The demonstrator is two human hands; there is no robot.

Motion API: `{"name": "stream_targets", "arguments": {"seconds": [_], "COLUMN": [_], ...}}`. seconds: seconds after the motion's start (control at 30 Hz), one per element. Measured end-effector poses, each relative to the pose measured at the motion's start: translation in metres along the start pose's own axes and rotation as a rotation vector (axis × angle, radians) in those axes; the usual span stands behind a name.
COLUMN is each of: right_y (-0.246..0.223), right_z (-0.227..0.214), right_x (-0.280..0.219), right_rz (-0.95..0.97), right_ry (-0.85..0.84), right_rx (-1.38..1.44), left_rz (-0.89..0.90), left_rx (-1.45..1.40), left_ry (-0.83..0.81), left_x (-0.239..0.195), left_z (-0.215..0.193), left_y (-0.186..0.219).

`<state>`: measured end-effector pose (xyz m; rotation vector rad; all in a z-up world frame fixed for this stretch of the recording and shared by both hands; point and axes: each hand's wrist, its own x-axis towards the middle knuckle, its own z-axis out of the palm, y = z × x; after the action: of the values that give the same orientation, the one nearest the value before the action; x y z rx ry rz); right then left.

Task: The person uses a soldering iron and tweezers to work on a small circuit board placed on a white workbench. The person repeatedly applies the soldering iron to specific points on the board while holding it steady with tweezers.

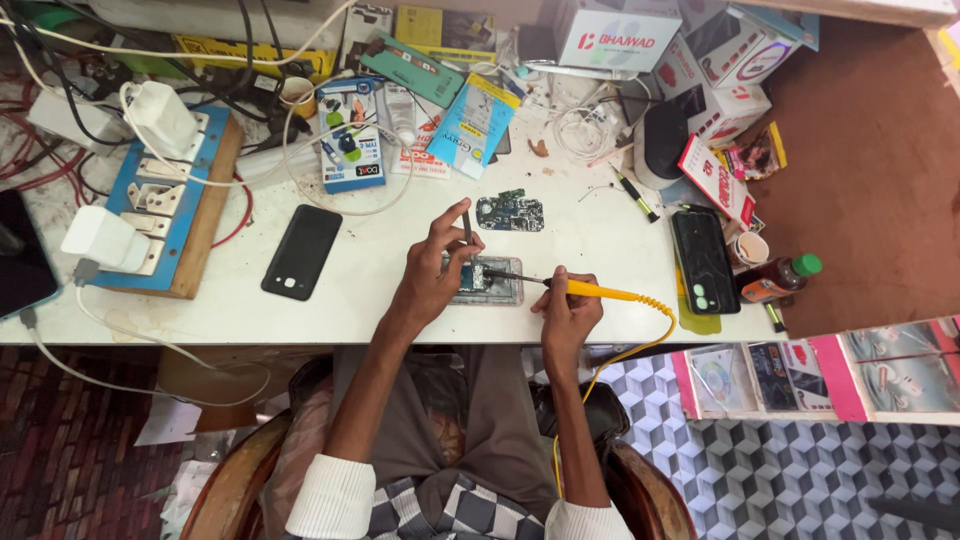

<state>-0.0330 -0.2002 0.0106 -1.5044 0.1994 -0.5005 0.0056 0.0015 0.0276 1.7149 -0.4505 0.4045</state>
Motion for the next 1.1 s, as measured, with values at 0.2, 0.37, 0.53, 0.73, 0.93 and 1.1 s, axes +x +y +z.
{"name": "stream_targets", "arguments": {"seconds": [0.2, 0.37, 0.53, 0.73, 0.93, 1.1], "right_y": [-0.002, -0.003, -0.001, 0.007, 0.015, 0.014], "right_z": [0.000, 0.000, -0.002, -0.006, -0.007, -0.006], "right_x": [0.000, -0.002, -0.003, 0.003, 0.002, 0.004], "right_rz": [-0.007, -0.021, -0.011, 0.012, -0.007, 0.025], "right_ry": [0.008, -0.017, -0.019, 0.029, 0.020, 0.023], "right_rx": [-0.051, 0.013, 0.010, 0.044, 0.072, 0.092], "left_rz": [0.015, 0.024, -0.002, -0.018, 0.015, 0.023], "left_rx": [0.002, -0.007, -0.018, -0.022, 0.013, 0.007], "left_ry": [0.027, 0.058, 0.077, 0.082, 0.120, 0.132], "left_x": [-0.004, -0.005, -0.005, -0.006, -0.012, -0.012], "left_z": [0.005, 0.007, 0.008, 0.007, 0.008, 0.008], "left_y": [-0.001, -0.012, -0.016, -0.011, -0.009, -0.006]}}
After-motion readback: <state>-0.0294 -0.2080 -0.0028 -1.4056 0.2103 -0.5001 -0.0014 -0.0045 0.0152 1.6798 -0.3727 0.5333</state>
